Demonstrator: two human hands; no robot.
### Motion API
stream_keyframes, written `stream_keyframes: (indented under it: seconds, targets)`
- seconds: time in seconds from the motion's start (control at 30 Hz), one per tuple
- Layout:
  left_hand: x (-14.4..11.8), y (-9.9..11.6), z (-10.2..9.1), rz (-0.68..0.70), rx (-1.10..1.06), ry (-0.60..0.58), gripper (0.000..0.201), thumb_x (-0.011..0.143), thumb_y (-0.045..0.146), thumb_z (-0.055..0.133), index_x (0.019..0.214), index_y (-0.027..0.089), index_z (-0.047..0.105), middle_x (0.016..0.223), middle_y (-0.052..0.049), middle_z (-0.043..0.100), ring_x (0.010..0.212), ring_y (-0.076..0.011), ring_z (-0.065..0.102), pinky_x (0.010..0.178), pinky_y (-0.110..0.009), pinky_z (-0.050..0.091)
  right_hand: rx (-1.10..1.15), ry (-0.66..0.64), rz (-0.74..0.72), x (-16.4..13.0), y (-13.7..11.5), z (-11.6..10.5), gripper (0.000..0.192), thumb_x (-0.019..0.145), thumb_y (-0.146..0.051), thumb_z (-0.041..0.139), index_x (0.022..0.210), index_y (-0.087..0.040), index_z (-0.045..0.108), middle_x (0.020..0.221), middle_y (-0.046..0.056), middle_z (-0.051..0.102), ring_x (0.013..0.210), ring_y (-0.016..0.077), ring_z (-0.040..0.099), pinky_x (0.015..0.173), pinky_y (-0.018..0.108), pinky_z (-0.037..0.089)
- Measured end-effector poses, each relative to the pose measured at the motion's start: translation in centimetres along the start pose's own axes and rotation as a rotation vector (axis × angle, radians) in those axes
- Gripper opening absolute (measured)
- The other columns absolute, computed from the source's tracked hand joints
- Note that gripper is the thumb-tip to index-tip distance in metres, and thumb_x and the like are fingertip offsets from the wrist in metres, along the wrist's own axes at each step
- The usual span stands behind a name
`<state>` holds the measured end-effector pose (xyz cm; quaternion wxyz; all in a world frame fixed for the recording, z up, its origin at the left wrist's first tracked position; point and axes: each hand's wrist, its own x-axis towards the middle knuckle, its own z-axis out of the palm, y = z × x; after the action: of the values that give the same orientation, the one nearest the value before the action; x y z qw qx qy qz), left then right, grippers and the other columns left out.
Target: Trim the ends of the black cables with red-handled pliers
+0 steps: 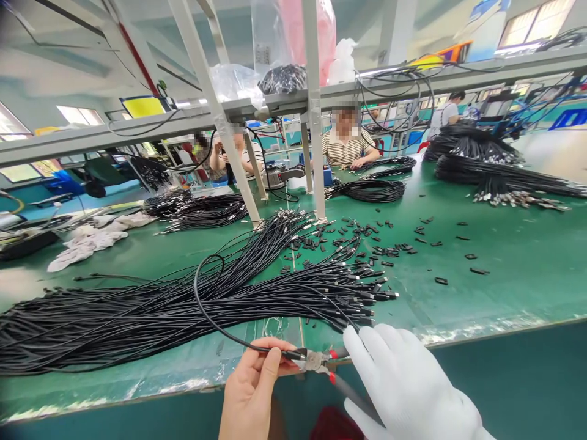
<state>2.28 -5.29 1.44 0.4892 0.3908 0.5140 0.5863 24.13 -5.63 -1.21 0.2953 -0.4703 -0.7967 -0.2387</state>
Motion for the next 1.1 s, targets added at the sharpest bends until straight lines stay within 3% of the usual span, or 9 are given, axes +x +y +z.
stream_keyframes:
  seconds: [0.1, 0.33, 0.6, 0.77, 0.9, 1.0, 1.1]
  targets:
    - [0.0, 0.1, 0.0, 0.000, -0.018, -0.003, 0.045, 0.078, 0.065, 0.079, 0.083, 0.020, 0.077, 0.079, -0.003, 0.079, 0.071, -0.0192, 0.076, 0.073, -0.024, 0.061, -0.180, 0.018, -0.145, 0.4, 0.0, -0.2, 0.041, 0.084, -0.028, 0.057, 0.119, -0.010, 0.069, 0.106, 0.020, 0.073, 0.085, 0.0373, 0.069, 0.073, 0.051, 0.054]
    - [-0.1, -0.3, 0.5, -0.052, -0.144, 0.062, 0.048, 0.065, 0.061, 0.090, 0.084, 0.018, 0.080, 0.077, -0.005, 0.081, 0.069, -0.0192, 0.076, 0.070, -0.025, 0.062, -0.211, 0.210, -0.002, 1.4, -1.5, -0.4, 0.036, 0.097, -0.030, 0.044, 0.108, -0.013, 0.074, 0.095, 0.014, 0.073, 0.081, 0.0332, 0.067, 0.071, 0.047, 0.054]
    - [-0.3, -1.2, 1.1, 0.013, -0.176, 0.173, 0.045, 0.058, 0.058, 0.095, 0.079, 0.020, 0.080, 0.074, -0.001, 0.081, 0.062, -0.0138, 0.075, 0.064, -0.018, 0.061, -0.204, 0.152, 0.013, 2.3, -2.0, -1.1, 0.039, 0.100, -0.030, 0.040, 0.097, -0.016, 0.076, 0.081, 0.012, 0.072, 0.068, 0.0290, 0.066, 0.058, 0.044, 0.051]
    - [-0.2, -1.4, 1.4, 0.028, -0.195, 0.206, 0.046, 0.057, 0.059, 0.095, 0.078, 0.021, 0.080, 0.076, -0.002, 0.082, 0.063, -0.0140, 0.075, 0.065, -0.018, 0.062, -0.191, 0.134, -0.058, 1.9, -1.8, -1.0, 0.045, 0.101, -0.029, 0.032, 0.094, -0.016, 0.074, 0.075, 0.011, 0.070, 0.061, 0.0267, 0.063, 0.050, 0.041, 0.046]
    - [-0.1, -1.9, 1.4, 0.056, -0.142, 0.226, 0.047, 0.059, 0.062, 0.093, 0.079, 0.021, 0.080, 0.079, -0.003, 0.082, 0.067, -0.0152, 0.075, 0.066, -0.019, 0.062, -0.240, 0.162, 0.099, 1.0, -3.0, 0.0, 0.034, 0.095, -0.026, 0.043, 0.096, -0.018, 0.076, 0.079, 0.012, 0.071, 0.069, 0.0305, 0.066, 0.061, 0.044, 0.051]
    - [0.1, -3.0, 1.5, 0.092, -0.074, 0.260, 0.048, 0.064, 0.065, 0.089, 0.083, 0.021, 0.080, 0.084, -0.005, 0.083, 0.073, -0.0186, 0.075, 0.070, -0.024, 0.064, -0.245, 0.192, 0.191, 0.6, -3.7, 0.8, 0.029, 0.091, -0.025, 0.049, 0.093, -0.020, 0.077, 0.076, 0.011, 0.070, 0.066, 0.0320, 0.065, 0.061, 0.046, 0.052]
    - [0.2, -4.3, 1.6, 0.162, -0.024, 0.328, 0.047, 0.073, 0.065, 0.083, 0.090, 0.022, 0.081, 0.091, -0.006, 0.082, 0.080, -0.0222, 0.076, 0.071, -0.030, 0.065, -0.195, 0.179, 0.141, 0.6, -3.5, 1.0, 0.028, 0.088, -0.028, 0.053, 0.093, -0.020, 0.079, 0.074, 0.011, 0.070, 0.064, 0.0323, 0.066, 0.057, 0.045, 0.054]
